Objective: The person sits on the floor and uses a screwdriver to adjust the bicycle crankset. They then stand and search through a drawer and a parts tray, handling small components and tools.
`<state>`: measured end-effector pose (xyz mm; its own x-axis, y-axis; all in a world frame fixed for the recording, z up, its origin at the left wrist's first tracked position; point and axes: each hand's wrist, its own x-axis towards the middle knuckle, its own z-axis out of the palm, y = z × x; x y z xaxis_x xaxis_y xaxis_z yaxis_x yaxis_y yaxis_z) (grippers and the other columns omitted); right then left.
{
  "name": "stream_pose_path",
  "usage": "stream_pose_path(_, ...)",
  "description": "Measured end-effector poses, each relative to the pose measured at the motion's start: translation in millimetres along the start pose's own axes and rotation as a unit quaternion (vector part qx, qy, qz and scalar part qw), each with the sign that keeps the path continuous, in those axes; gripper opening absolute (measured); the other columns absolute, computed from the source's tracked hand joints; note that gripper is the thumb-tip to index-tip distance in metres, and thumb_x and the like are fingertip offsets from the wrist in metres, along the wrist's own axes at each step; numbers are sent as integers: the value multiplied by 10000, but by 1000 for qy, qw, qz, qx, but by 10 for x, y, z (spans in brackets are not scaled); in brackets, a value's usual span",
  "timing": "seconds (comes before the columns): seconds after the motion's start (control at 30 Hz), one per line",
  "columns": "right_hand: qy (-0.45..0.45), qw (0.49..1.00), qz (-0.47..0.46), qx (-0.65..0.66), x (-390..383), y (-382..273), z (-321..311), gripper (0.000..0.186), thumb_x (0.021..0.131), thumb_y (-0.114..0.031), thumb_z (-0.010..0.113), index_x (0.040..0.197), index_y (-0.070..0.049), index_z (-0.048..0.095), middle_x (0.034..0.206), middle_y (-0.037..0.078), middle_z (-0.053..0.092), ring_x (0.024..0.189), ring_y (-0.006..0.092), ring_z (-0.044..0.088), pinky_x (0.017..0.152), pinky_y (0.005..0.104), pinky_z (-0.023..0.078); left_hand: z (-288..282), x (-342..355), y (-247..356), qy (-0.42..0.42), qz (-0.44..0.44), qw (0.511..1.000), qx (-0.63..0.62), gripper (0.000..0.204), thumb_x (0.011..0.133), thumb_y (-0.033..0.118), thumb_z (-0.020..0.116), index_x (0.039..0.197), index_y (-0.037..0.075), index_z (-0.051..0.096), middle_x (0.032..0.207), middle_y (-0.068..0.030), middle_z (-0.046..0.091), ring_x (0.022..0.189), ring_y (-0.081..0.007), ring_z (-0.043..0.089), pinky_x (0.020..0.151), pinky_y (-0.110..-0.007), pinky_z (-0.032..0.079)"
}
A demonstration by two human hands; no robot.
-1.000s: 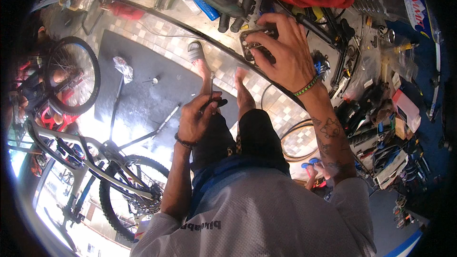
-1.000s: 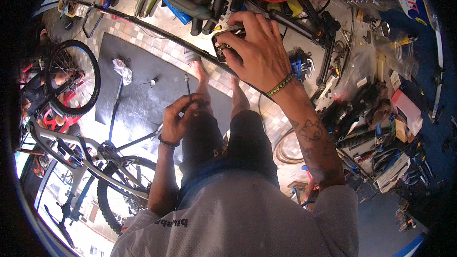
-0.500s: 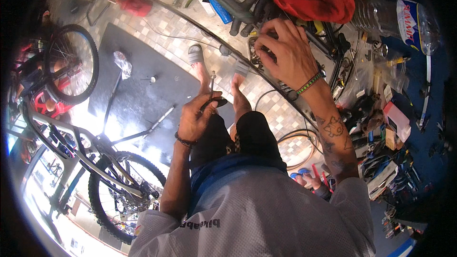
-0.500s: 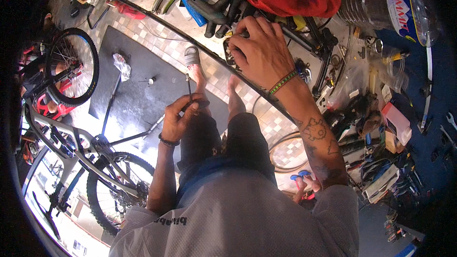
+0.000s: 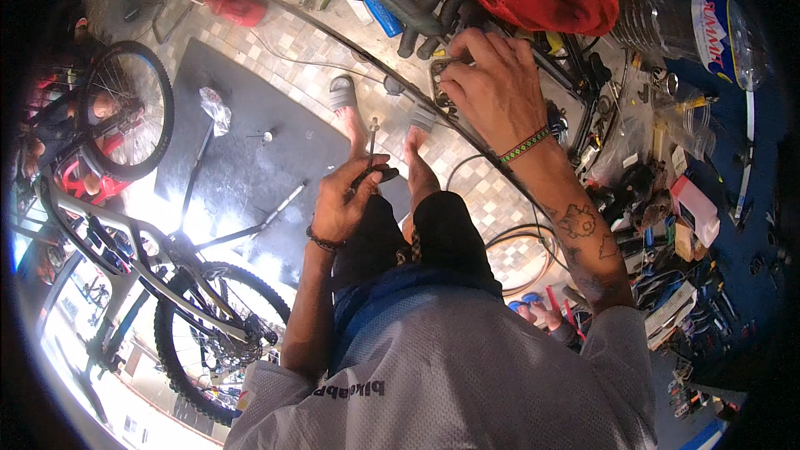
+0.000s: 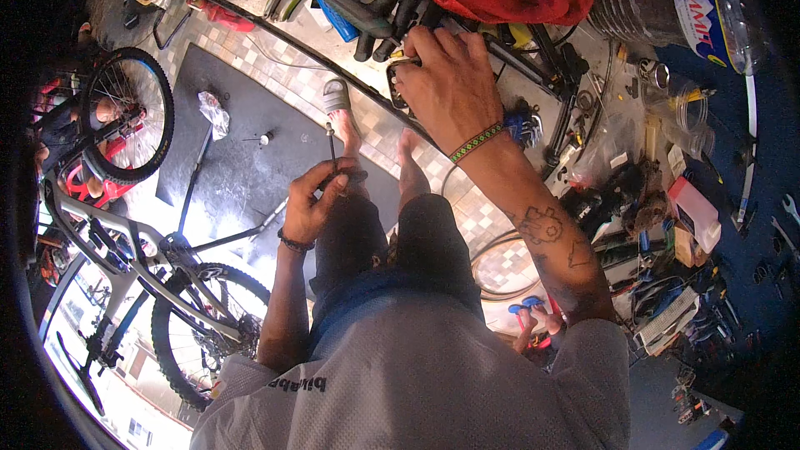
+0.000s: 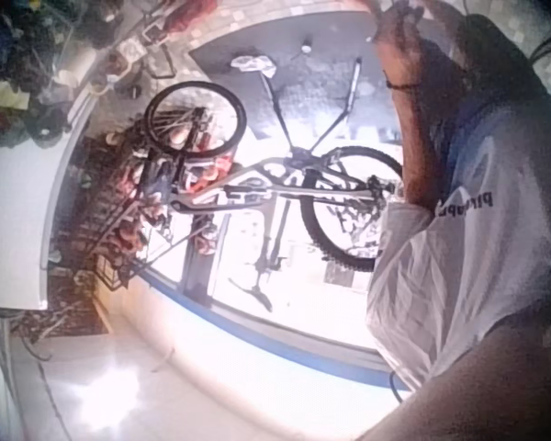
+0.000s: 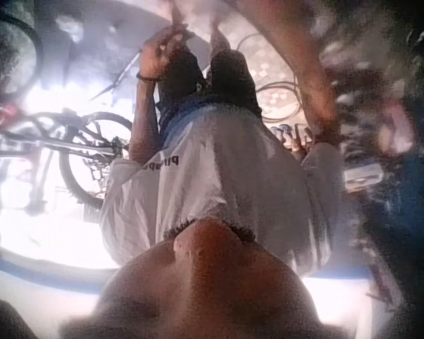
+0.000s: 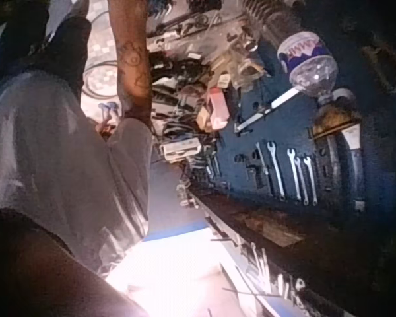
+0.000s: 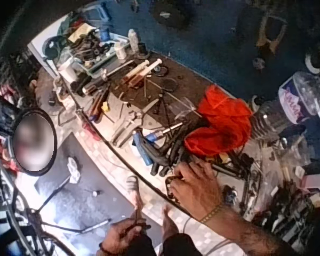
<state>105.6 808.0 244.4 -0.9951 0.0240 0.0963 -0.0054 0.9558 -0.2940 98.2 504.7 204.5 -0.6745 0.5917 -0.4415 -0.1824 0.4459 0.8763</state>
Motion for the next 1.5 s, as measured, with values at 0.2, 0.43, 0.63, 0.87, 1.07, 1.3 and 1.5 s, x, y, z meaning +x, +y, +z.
stream_pose_path(0.2, 49, 997, -51, 5, -12, 128, 180, 125, 898, -180, 783, 969, -91, 732, 1120, 23, 634, 1105, 224, 639, 1025, 439, 448, 39, -10, -16, 6, 6, 1000, -2, 261, 1055, 110, 703, 1288, 3, 754, 1095, -148, 804, 832, -199, 740, 785, -341, 587)
stream_pose_path(0.43, 48, 993, -22, 101, -100, 179, 195, 169, 917, -138, 799, 1055, -99, 709, 1164, 30, 657, 1105, 256, 656, 1020, 435, 458, 44, -9, 52, -4, 0, 1000, -1, 264, 1058, 125, 711, 1298, 24, 758, 1045, -128, 797, 792, -183, 720, 757, -332, 573)
stream_pose_path(0.63, 40, 993, -12, 110, -74, 143, 115, 131, 900, -122, 804, 1006, -91, 734, 1153, 28, 650, 1098, 256, 658, 986, 436, 471, 49, -22, 71, -4, 17, 1000, 6, 270, 1059, 136, 718, 1307, 35, 759, 1002, -125, 798, 781, -169, 721, 741, -332, 574)
stream_pose_path(0.87, 11, 997, -59, 42, 60, 168, 86, 122, 858, -101, 806, 943, -95, 718, 1128, 28, 638, 1085, 250, 655, 942, 425, 483, 48, -36, 53, 0, 14, 1000, 0, 267, 1058, 123, 716, 1304, 29, 755, 1006, -136, 802, 802, -182, 738, 759, -332, 580)
stream_pose_path(1.07, 13, 987, -83, 135, 112, 318, 46, 123, 865, -65, 798, 951, -77, 711, 1166, 47, 649, 1095, 256, 666, 937, 405, 517, -11, -25, 106, -5, 8, 1000, 5, 262, 1053, 115, 717, 1296, 23, 753, 1050, -146, 802, 872, -214, 763, 789, -346, 590)
stream_pose_path(1.3, 29, 814, 144, 562, -34, 62, -64, 96, 1017, -51, 729, 1096, -6, 700, 1225, 119, 753, 1074, 200, 746, 924, 338, 604, 37, -3, 461, -37, 70, 995, 54, 304, 1081, 153, 668, 1341, 12, 738, 1020, -133, 795, 777, -198, 736, 762, -344, 591)
stream_pose_path(1.5, -25, 609, 188, 770, -135, 26, -75, 116, 1046, -11, 697, 1154, 28, 678, 1182, 185, 785, 1060, 205, 778, 927, 320, 637, 119, 31, 681, -57, 93, 991, 73, 332, 1078, 155, 679, 1381, 28, 729, 978, -140, 792, 685, -189, 701, 705, -345, 576)
